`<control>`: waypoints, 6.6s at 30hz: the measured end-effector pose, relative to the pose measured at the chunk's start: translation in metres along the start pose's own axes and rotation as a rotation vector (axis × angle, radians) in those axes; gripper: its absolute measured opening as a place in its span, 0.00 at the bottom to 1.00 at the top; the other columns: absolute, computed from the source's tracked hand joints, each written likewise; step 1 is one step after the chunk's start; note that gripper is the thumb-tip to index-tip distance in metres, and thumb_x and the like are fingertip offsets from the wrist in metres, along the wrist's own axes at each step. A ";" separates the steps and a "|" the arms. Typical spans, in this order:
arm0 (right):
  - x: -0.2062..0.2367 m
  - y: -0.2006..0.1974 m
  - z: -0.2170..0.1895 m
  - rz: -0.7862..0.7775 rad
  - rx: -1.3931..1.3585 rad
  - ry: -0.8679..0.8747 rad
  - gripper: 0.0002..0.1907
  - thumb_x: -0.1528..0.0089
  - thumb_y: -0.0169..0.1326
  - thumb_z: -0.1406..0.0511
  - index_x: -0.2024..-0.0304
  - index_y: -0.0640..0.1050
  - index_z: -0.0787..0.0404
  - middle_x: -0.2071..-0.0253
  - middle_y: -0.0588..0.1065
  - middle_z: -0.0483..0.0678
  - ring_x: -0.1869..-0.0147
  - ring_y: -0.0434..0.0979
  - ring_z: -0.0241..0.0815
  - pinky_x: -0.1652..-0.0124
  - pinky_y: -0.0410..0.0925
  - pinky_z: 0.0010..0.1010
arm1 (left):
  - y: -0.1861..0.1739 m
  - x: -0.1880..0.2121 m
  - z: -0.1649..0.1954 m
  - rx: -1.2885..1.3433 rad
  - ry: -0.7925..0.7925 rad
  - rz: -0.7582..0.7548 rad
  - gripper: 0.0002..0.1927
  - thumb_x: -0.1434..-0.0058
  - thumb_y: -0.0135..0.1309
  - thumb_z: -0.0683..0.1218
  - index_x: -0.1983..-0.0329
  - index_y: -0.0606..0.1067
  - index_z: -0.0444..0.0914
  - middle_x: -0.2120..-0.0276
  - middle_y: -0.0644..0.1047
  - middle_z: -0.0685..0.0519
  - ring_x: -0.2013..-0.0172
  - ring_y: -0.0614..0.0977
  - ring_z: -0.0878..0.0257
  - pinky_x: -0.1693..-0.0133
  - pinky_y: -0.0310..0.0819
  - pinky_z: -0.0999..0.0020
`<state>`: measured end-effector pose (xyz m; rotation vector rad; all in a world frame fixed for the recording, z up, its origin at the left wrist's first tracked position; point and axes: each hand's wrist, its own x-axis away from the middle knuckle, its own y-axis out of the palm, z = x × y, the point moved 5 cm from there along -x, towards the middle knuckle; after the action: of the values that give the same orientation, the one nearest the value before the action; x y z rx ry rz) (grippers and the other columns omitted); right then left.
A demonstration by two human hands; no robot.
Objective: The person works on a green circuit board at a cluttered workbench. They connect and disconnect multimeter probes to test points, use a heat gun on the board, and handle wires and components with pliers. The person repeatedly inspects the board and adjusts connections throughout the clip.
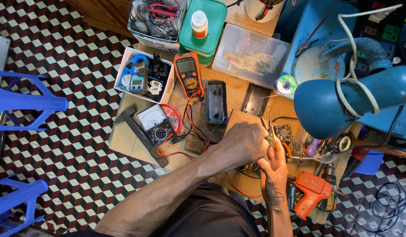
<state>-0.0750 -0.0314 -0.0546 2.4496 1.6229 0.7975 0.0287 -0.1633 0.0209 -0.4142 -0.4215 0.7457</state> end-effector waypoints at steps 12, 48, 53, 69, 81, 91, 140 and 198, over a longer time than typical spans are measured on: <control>0.001 -0.003 0.001 -0.012 -0.005 -0.005 0.47 0.43 0.56 0.71 0.24 0.50 0.68 0.27 0.61 0.60 0.23 0.61 0.50 0.30 0.56 0.40 | -0.003 0.002 0.006 0.067 -0.080 -0.067 0.09 0.49 0.50 0.44 0.75 0.78 0.34 0.83 0.77 0.38 0.76 0.83 0.42 0.68 0.77 0.49; 0.010 0.055 -0.015 -0.036 1.148 -0.465 0.45 0.49 0.68 0.66 0.32 0.64 0.63 0.39 0.73 0.58 0.38 0.73 0.57 0.42 0.67 0.43 | -0.009 0.020 -0.122 0.414 -0.357 -0.441 0.22 0.33 0.48 0.53 0.39 0.74 0.41 0.68 0.82 0.54 0.78 0.75 0.72 0.78 0.71 0.76; 0.003 0.063 -0.019 -0.035 1.231 -0.469 0.45 0.50 0.68 0.66 0.33 0.63 0.64 0.42 0.73 0.59 0.42 0.74 0.60 0.45 0.67 0.46 | -0.017 0.022 -0.120 0.377 -0.370 -0.252 0.20 0.38 0.56 0.54 0.47 0.80 0.40 0.71 0.81 0.55 0.81 0.74 0.72 0.81 0.68 0.75; 0.002 0.065 0.001 -0.048 1.308 -0.475 0.44 0.50 0.66 0.68 0.33 0.63 0.67 0.36 0.68 0.62 0.40 0.70 0.61 0.45 0.64 0.48 | 0.002 0.026 -0.146 0.553 -0.303 -0.141 0.16 0.34 0.57 0.52 0.53 0.82 0.37 0.74 0.81 0.54 0.82 0.72 0.74 0.81 0.62 0.78; 0.120 -0.078 -0.023 0.567 1.051 -0.444 0.19 0.38 0.59 0.67 0.45 0.76 0.67 0.46 0.77 0.57 0.42 0.79 0.51 0.44 0.71 0.37 | 0.011 0.039 -0.126 0.406 -0.453 -0.154 0.16 0.36 0.56 0.51 0.50 0.81 0.38 0.74 0.81 0.54 0.82 0.69 0.74 0.83 0.59 0.77; 0.089 -0.312 0.091 0.981 1.246 0.587 0.46 0.48 0.69 0.55 0.36 0.65 0.70 0.40 0.69 0.66 0.37 0.70 0.67 0.43 0.65 0.55 | 0.008 0.028 -0.156 0.488 -0.355 -0.173 0.17 0.34 0.55 0.51 0.49 0.80 0.36 0.72 0.80 0.56 0.80 0.70 0.75 0.80 0.60 0.80; 0.034 0.018 0.014 0.262 0.636 0.091 0.12 0.38 0.61 0.67 0.55 0.77 0.68 0.77 0.76 0.49 0.77 0.74 0.36 0.77 0.67 0.28 | 0.001 0.019 -0.186 0.542 -0.240 -0.138 0.17 0.33 0.53 0.50 0.47 0.80 0.36 0.75 0.81 0.54 0.81 0.69 0.74 0.79 0.61 0.75; 0.034 0.019 0.007 0.317 0.691 0.163 0.12 0.39 0.61 0.64 0.60 0.79 0.68 0.78 0.77 0.48 0.78 0.75 0.36 0.78 0.68 0.28 | 0.000 0.020 -0.180 0.532 -0.241 -0.106 0.14 0.33 0.54 0.50 0.52 0.80 0.35 0.75 0.82 0.53 0.82 0.68 0.75 0.79 0.60 0.75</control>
<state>-0.0458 -0.0078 -0.0410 3.2547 1.8254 0.5306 0.1327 -0.1864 -0.1256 0.1981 -0.4475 0.7740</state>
